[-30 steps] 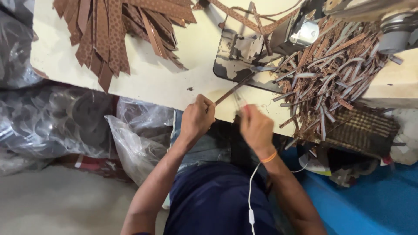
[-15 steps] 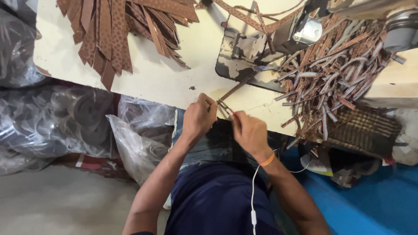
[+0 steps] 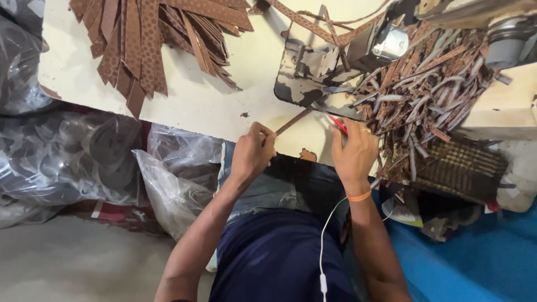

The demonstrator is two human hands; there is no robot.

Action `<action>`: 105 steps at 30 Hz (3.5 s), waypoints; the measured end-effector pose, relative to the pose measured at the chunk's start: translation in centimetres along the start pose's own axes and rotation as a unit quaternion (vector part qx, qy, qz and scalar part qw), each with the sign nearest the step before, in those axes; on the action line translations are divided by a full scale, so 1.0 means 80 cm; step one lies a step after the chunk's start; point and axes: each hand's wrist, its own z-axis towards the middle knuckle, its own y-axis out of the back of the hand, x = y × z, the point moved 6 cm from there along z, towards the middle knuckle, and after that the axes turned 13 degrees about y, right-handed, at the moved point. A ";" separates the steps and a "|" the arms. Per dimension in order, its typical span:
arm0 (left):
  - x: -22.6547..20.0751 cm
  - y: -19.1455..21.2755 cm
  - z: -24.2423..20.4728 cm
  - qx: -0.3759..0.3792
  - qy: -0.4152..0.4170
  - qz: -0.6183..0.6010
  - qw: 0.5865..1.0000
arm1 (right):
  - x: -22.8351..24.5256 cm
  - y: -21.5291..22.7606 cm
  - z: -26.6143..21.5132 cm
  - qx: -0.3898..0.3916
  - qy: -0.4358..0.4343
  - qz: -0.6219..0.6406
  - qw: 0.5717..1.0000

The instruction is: Trimming the ends of patterned leather strips using snips at a workbench.

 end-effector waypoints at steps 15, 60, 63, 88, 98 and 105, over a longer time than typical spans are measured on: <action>0.012 0.001 0.002 0.000 0.012 -0.007 1.000 | 0.059 -0.068 0.051 0.113 0.007 0.213 0.970; 0.010 -0.022 -0.080 -0.113 -0.316 0.164 0.928 | 0.063 -0.100 -0.002 0.171 -0.242 0.537 0.789; -0.012 0.013 -0.064 -0.070 -0.340 0.146 0.926 | 0.066 -0.078 0.010 0.135 -0.190 0.529 0.816; -0.091 0.074 -0.055 0.025 -0.065 -0.156 0.985 | 0.011 -0.030 -0.043 -0.043 -0.298 0.622 0.722; -0.072 -0.077 -0.055 0.228 0.022 -0.218 0.949 | 0.015 0.019 -0.056 -0.027 -0.209 0.557 0.804; -0.077 -0.059 -0.019 0.127 -0.018 -0.160 0.979 | 0.020 0.014 -0.094 -0.039 -0.307 0.607 0.732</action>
